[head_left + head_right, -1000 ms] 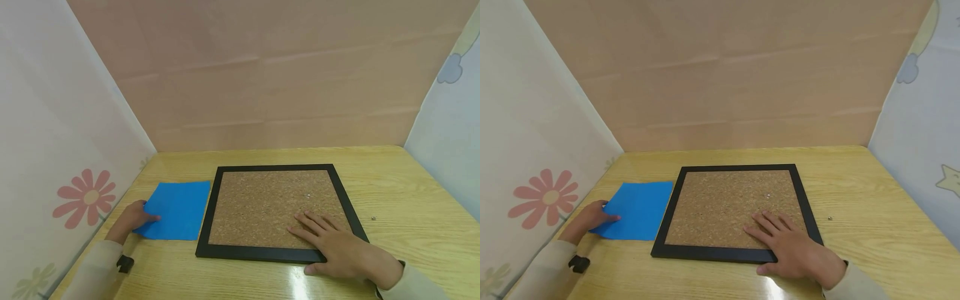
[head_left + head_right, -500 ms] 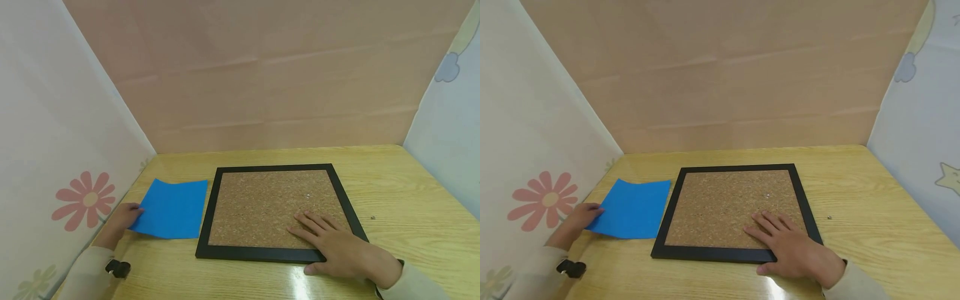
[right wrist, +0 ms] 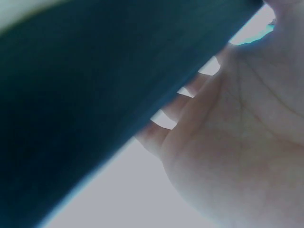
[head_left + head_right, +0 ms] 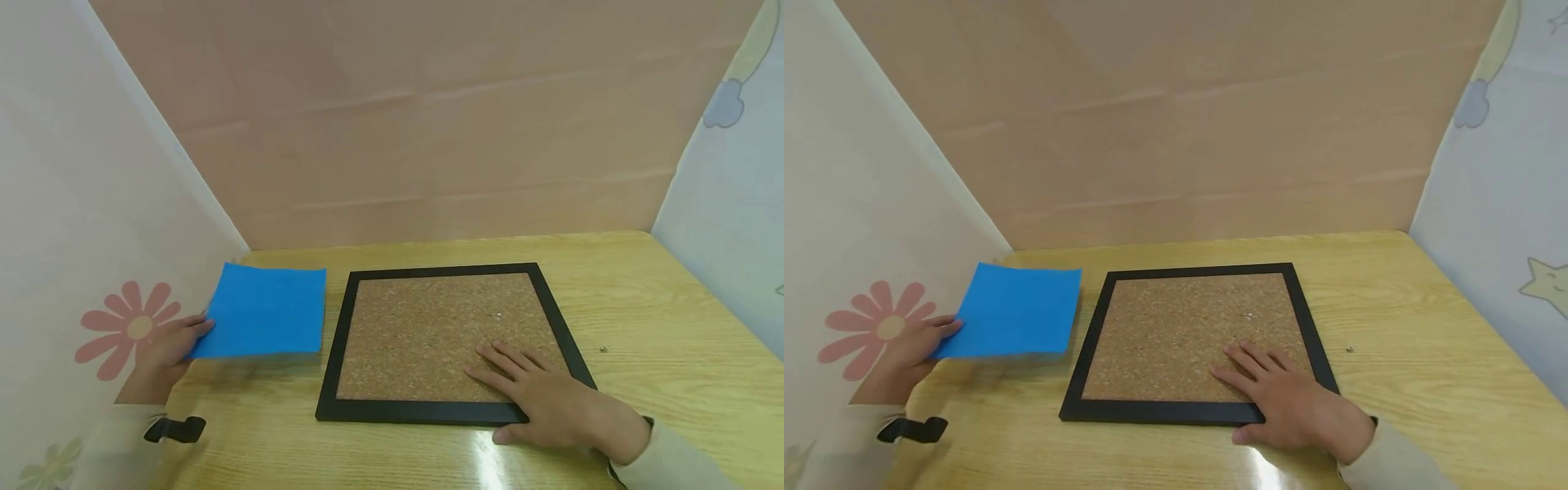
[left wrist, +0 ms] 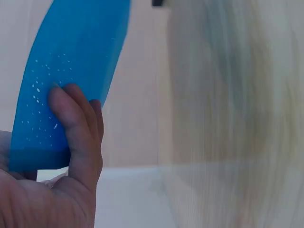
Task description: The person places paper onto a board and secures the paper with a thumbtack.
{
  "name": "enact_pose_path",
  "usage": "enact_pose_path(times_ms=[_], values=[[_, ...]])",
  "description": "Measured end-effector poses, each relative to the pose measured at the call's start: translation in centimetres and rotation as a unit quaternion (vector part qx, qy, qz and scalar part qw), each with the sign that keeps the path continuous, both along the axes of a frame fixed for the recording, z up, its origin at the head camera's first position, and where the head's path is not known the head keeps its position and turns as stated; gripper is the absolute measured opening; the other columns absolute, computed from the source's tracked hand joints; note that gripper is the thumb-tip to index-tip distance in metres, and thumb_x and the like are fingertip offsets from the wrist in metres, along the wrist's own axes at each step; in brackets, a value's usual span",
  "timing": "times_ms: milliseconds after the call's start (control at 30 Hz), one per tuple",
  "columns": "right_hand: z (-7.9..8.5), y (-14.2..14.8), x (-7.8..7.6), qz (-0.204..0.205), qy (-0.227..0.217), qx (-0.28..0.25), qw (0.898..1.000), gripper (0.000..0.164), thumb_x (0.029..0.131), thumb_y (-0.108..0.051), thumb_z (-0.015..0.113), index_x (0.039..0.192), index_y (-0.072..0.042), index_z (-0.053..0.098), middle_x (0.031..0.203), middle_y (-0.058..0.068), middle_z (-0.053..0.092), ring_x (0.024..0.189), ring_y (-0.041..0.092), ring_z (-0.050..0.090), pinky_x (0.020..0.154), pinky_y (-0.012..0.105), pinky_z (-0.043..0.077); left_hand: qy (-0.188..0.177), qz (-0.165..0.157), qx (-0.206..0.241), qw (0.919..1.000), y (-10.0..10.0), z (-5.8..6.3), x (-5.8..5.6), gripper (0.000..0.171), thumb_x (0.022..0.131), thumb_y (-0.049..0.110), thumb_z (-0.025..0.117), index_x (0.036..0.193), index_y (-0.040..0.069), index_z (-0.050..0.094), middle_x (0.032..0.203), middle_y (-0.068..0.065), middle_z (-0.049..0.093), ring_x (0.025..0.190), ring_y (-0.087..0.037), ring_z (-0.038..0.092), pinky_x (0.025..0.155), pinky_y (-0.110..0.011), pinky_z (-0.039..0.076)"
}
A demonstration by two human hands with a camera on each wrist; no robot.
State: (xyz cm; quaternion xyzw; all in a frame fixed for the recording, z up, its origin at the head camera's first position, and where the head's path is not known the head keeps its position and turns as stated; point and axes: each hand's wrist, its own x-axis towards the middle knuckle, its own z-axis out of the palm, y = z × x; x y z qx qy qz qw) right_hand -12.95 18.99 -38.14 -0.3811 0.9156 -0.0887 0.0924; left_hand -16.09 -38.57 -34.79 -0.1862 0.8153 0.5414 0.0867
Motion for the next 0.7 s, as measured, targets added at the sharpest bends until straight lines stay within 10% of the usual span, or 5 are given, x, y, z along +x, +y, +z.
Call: enact_pose_path(times_ms=[467, 700], values=[[0.4, -0.1, 0.2, -0.011, 0.000, -0.032, 0.999, 0.095, 0.081, -0.080, 0.049, 0.159, -0.034, 0.021, 0.168, 0.007, 0.018, 0.152, 0.041, 0.021, 0.112, 0.068, 0.025, -0.026, -0.083, 0.165, 0.9825, 13.3, -1.4, -0.5, 0.058, 0.109, 0.018, 0.036, 0.158, -0.004, 0.013, 0.161, -0.031, 0.017, 0.148, -0.045, 0.025, 0.117, -0.056, 0.026], [0.6, -1.1, -0.3, -0.029, 0.114, -0.080, 0.990, 0.092, 0.090, -0.064, 0.059, 0.161, -0.031, 0.012, 0.168, 0.004, 0.016, 0.153, 0.033, 0.022, 0.112, 0.062, 0.031, -0.011, -0.105, 0.193, 0.9755, 19.9, -2.8, -0.7, 0.051, 0.108, 0.013, 0.037, 0.154, -0.006, 0.023, 0.156, -0.032, 0.030, 0.143, -0.048, 0.035, 0.113, -0.059, 0.032]])
